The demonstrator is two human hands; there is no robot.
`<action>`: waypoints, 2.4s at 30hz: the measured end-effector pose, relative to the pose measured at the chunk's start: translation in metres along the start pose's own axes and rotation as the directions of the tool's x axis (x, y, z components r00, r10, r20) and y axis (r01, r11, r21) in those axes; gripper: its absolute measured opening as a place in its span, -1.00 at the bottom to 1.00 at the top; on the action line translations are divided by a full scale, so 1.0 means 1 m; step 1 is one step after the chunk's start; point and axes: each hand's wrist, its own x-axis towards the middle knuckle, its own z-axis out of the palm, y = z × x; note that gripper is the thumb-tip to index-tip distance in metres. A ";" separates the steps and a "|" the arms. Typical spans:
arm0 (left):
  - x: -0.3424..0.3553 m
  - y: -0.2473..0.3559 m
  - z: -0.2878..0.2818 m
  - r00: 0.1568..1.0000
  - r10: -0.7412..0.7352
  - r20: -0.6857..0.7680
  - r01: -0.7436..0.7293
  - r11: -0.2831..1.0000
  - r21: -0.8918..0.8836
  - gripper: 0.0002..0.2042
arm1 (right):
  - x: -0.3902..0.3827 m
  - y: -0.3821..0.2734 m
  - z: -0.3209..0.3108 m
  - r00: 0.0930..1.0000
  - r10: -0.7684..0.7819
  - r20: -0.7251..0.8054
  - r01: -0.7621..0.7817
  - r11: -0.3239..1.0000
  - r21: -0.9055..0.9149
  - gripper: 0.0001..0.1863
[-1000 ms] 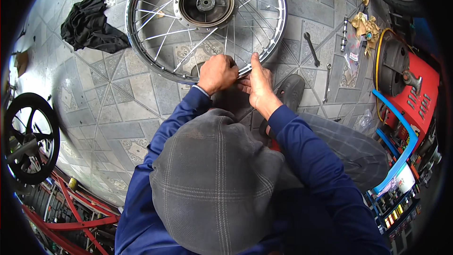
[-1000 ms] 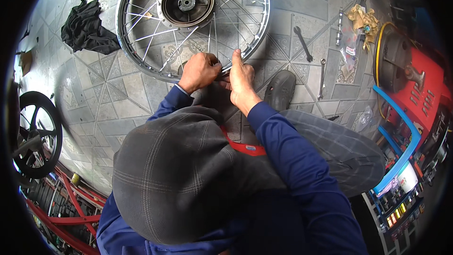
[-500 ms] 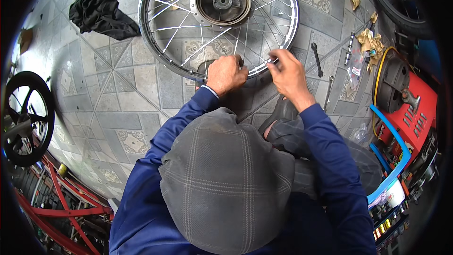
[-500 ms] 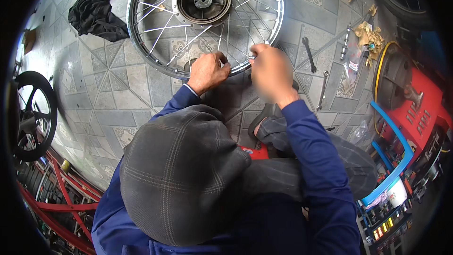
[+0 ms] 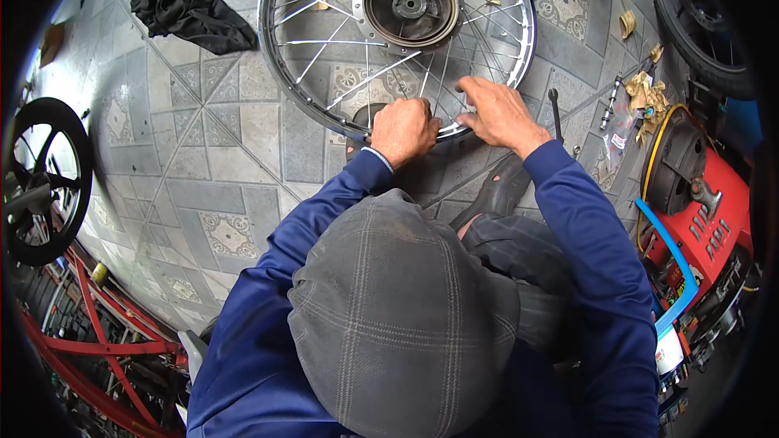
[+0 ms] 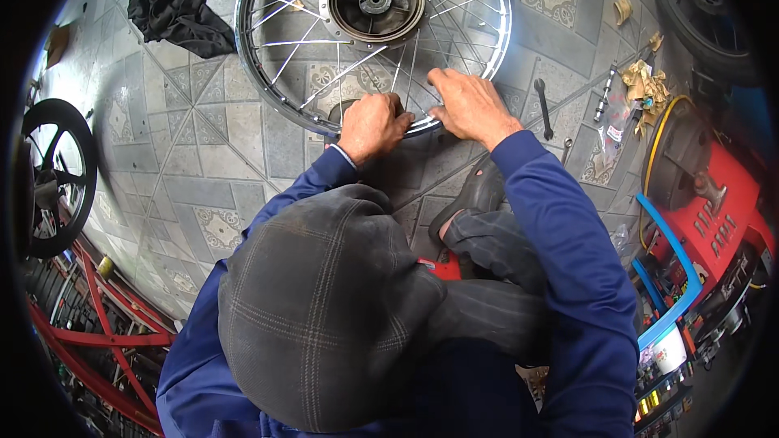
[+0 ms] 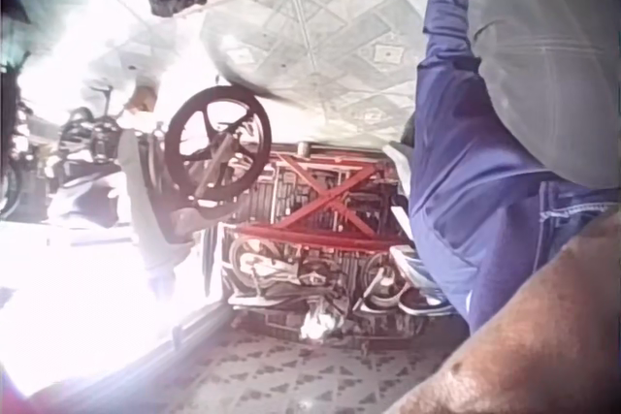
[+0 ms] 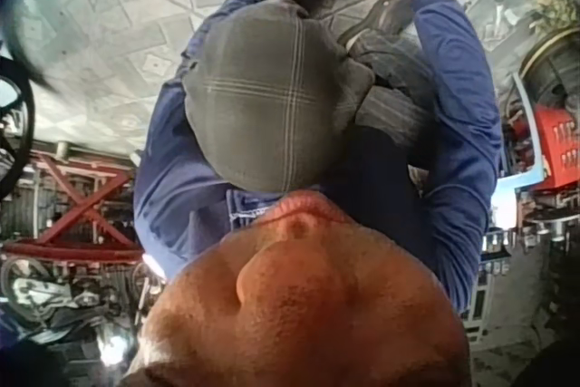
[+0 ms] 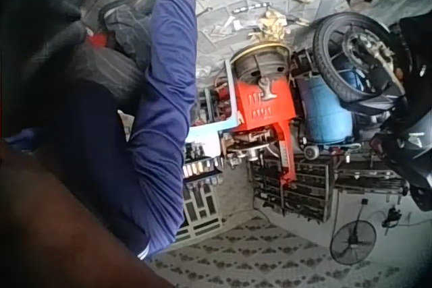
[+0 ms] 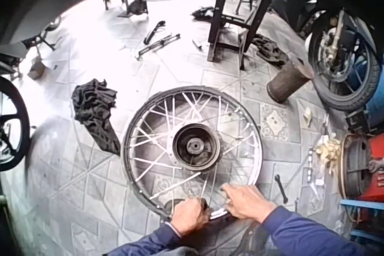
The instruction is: The recorder is lacing spokes into a motorcycle wheel rim and hub.
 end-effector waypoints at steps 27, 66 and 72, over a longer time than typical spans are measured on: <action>-0.024 0.005 -0.010 0.878 0.119 -0.464 -0.162 0.985 -0.053 -0.72 | -0.006 -0.019 0.020 0.982 -0.002 -0.187 -0.014 0.996 -0.083 -0.59; 0.050 0.001 -0.019 0.913 -0.223 -0.342 -0.098 0.695 -0.712 -0.64 | 0.050 -0.044 0.040 0.727 0.571 -0.380 -0.397 0.802 0.446 -0.63; 0.060 0.014 -0.030 0.980 -0.182 -0.077 -0.018 0.304 -0.952 -0.76 | 0.027 -0.043 0.028 0.814 0.580 -0.041 -0.142 0.266 0.953 -0.82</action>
